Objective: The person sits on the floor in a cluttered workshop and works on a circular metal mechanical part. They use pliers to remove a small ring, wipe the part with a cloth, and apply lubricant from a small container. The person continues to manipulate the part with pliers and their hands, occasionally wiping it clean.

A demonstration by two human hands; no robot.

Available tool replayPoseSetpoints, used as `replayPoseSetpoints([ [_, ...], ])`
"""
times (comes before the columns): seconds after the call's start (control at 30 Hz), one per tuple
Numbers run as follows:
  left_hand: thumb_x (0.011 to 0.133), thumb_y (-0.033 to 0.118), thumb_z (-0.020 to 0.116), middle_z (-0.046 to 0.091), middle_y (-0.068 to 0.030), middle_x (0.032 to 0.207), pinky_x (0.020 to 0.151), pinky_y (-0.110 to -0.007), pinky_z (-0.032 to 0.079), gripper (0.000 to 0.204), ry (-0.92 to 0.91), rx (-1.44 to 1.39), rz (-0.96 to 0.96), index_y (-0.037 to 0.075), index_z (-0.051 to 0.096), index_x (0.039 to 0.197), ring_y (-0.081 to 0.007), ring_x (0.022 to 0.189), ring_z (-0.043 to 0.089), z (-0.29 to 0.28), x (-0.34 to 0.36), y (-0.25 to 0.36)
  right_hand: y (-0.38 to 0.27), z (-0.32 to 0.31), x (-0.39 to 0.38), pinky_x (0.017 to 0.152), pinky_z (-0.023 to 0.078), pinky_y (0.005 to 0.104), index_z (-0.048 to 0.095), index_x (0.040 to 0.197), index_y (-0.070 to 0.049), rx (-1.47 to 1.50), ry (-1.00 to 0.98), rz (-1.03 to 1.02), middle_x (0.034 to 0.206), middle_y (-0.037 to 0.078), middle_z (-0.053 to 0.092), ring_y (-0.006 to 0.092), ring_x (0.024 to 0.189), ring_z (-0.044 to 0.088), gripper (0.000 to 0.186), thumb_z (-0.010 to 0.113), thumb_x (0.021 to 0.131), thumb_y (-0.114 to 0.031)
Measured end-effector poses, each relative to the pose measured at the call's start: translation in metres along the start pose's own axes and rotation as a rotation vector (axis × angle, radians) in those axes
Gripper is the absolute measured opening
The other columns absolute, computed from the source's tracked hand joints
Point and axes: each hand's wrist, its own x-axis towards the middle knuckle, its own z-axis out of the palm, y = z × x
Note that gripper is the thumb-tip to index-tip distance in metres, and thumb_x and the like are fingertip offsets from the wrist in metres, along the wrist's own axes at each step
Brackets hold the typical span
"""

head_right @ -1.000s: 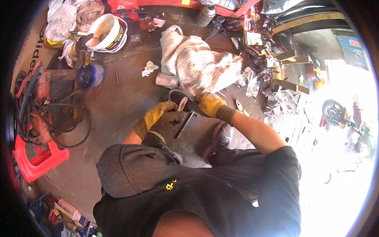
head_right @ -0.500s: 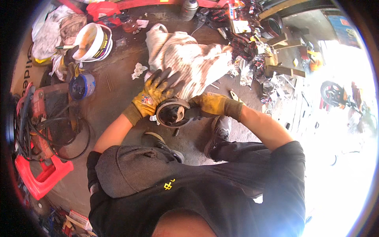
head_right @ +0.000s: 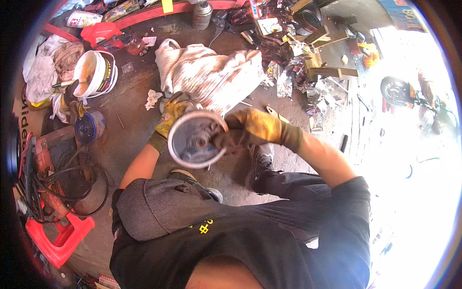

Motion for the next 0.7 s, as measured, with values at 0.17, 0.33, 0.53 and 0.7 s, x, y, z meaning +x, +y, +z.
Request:
replayPoseSetpoints([
  [0.17, 0.11, 0.037, 0.066, 0.078, -0.0077, 0.114, 0.098, -0.03, 0.054, 0.039, 0.294, -1.285, -0.619, 0.002, 0.074, 0.127, -0.0152, 0.107, 0.069, -0.031, 0.003, 0.023, 0.004, -0.008, 0.016, 0.105, 0.055, 0.0418, 0.071, 0.134, -0.001, -0.292, 0.09, -0.073, 0.13, 0.018, 0.074, 0.0305, 0.117, 0.071, 0.057, 0.089, 0.087, -0.027],
  [0.33, 0.113, 0.047, 0.059, 0.073, -0.0073, 0.126, 0.099, -0.033, 0.053, 0.056, 0.47, -1.467, -0.645, -0.003, 0.066, 0.137, -0.0124, 0.112, 0.066, -0.081, -0.002, 0.032, -0.006, 0.007, 0.038, 0.062, 0.056, 0.0284, 0.079, 0.109, -0.005, 0.075, 0.164, 0.007, 0.079, 0.003, 0.074, 0.0081, 0.068, 0.067, 0.044, 0.075, 0.102, -0.049],
  [0.53, 0.115, 0.042, 0.055, 0.067, -0.0102, 0.145, 0.107, -0.035, 0.051, 0.056, 0.662, -1.337, -0.753, -0.004, 0.062, 0.146, -0.0185, 0.133, 0.064, -0.078, 0.008, 0.045, -0.012, 0.008, 0.052, 0.056, 0.055, 0.0298, 0.075, 0.099, 0.001, 0.156, 0.26, 0.573, 0.078, 0.006, 0.074, 0.0131, 0.063, 0.069, 0.04, 0.069, 0.103, -0.039],
  [0.7, 0.11, 0.025, 0.06, 0.067, -0.0243, 0.142, 0.11, -0.043, 0.05, 0.039, 0.601, -0.367, -0.269, -0.002, 0.067, 0.138, -0.0363, 0.132, 0.065, -0.055, 0.031, 0.11, 0.008, 0.03, 0.081, 0.092, 0.06, 0.0477, 0.077, 0.108, 0.003, -0.324, 0.385, 0.519, 0.103, 0.028, 0.078, 0.0396, 0.102, 0.078, 0.039, 0.063, 0.098, -0.032],
])
